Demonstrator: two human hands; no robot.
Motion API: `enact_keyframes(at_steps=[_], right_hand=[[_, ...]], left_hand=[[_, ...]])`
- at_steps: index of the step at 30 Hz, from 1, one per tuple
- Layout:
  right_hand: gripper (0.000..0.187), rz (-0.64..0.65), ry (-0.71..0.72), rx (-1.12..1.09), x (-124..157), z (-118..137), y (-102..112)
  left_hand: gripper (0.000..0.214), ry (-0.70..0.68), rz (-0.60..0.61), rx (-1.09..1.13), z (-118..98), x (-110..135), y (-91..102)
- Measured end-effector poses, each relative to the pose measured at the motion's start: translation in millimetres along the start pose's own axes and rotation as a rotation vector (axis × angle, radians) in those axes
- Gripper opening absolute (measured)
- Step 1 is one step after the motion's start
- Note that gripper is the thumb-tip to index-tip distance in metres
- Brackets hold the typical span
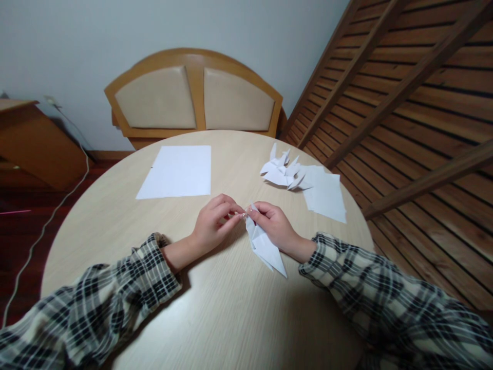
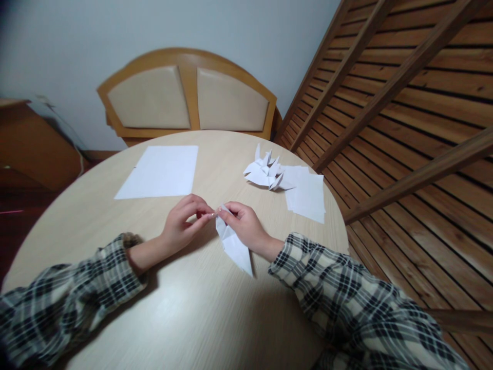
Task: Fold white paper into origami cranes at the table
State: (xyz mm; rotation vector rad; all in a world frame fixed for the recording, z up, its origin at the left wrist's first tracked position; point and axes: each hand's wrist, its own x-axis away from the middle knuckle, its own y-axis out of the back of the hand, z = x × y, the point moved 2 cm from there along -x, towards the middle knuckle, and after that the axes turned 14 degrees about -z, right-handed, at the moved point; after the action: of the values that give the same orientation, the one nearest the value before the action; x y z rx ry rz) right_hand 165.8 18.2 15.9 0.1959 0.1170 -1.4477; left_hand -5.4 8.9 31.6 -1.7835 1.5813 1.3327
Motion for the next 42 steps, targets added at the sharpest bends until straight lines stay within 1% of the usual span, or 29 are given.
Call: enact_keyframes(at_steps=[3,7,11,15,20,22,28,31,36,42], right_hand=[[0.029,-0.005,0.004,-0.003,0.1,1.5,-0.4],[0.028,-0.047,-0.006,-0.014,-1.2,2.8,0.2],[0.026,-0.070,-0.014,-0.034,-2.6,2.9,1.0],[0.024,-0.075,-0.012,-0.062,-3.0,3.0,0.7],[0.023,-0.079,-0.039,-0.110,-3.0,0.4,0.5],[0.024,-0.080,-0.026,-0.091,-3.2,-0.4,1.2],[0.024,-0.105,0.103,0.073,-4.0,3.3,4.1],[0.024,-0.108,0.140,0.127,-4.1,5.4,4.4],[0.025,-0.121,0.130,0.142,-4.4,3.9,3.8],[0.022,-0.121,0.089,0.106,-5.6,0.2,3.6]], left_hand=[[0.003,0.011,-0.004,-0.003,1.1,0.8,0.3],[0.005,0.035,-0.019,0.001,3.0,1.9,-0.1],[0.006,0.070,0.024,0.002,3.5,2.7,-1.7],[0.009,0.142,0.061,0.010,3.3,2.6,-2.4],[0.013,0.211,0.148,0.041,2.4,2.3,-4.8],[0.014,0.218,0.158,0.064,2.3,2.2,-5.5],[0.015,0.240,0.134,0.085,3.8,2.1,-5.7],[0.016,0.242,0.143,0.107,3.7,2.1,-5.7],[0.020,0.249,0.174,0.132,3.2,3.1,-6.3],[0.017,0.304,0.170,0.088,6.1,3.6,-7.1]])
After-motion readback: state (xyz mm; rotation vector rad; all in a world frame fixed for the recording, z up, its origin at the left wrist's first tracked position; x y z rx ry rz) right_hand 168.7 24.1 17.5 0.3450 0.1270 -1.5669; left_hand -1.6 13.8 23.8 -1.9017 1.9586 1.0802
